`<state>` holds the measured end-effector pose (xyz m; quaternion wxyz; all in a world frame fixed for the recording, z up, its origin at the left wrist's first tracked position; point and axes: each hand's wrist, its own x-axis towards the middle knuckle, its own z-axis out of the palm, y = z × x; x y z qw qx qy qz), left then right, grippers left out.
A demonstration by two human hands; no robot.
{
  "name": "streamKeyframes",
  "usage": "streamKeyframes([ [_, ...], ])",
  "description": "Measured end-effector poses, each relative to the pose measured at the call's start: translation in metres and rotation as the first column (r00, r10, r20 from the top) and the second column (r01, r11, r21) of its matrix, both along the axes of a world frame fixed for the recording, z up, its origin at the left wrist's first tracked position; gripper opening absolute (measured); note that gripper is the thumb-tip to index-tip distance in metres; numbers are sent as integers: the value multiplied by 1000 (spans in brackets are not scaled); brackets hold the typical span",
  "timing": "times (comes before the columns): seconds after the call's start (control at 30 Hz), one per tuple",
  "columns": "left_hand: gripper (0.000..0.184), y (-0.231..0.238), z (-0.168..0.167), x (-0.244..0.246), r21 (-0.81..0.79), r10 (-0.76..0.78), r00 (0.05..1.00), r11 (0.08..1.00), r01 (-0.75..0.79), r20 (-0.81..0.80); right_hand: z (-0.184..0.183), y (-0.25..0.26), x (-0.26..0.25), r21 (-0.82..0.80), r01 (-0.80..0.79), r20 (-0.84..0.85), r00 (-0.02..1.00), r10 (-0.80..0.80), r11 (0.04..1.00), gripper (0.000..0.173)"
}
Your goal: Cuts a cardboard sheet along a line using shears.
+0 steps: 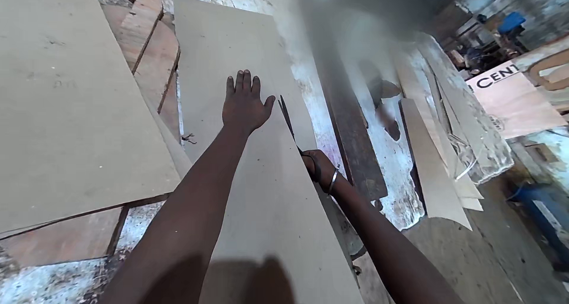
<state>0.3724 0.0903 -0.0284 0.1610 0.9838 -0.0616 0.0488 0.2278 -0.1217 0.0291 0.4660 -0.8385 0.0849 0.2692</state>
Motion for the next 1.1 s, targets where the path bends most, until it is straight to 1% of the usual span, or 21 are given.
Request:
streamKeyframes([
  [0.17, 90, 0, 0, 2, 15, 0, 1000, 1000, 0, -20, -2, -1, -1, 27, -8, 8, 1000, 8, 1000, 34],
  [0.33, 91, 1, -3, 2, 1, 3, 1000, 1000, -3, -4, -6, 2, -6, 100, 18, 18, 1000, -20, 995, 28],
  [0.5, 91, 2, -2, 3, 17, 3, 1000, 1000, -3, 2, 1, 3, -2, 108, 29, -8, 1000, -28, 994, 26],
  [0.57, 91, 1, -2, 2, 21, 0, 1000, 1000, 0, -16, 0, 4, 5, 104, 33, -16, 999, -31, 994, 29],
  [0.67, 89, 1, -1, 2, 25, 5, 1000, 1000, -5, -6, 2, 6, 21, 51, -29, -16, 999, 30, 998, 33],
  [0.77, 90, -1, 1, 2, 31, 8, 1000, 999, -7, -22, 1, 6, 21, 46, -6, -18, 1000, 7, 999, 34],
  [0.87, 90, 0, 1, 3, 24, 11, 1000, 1000, -11, -19, 1, 9, 19, 36, 3, 1, 1000, -3, 999, 32],
  [1.0, 91, 2, 2, 4, -2, 7, 1000, 1000, -7, -20, 5, 10, 18, 2, -84, 49, 995, 83, 996, 31],
  [1.1, 91, 2, -1, 5, 7, 9, 1000, 1000, -8, -6, 3, 10, 17, 46, -51, 5, 999, 51, 998, 28],
])
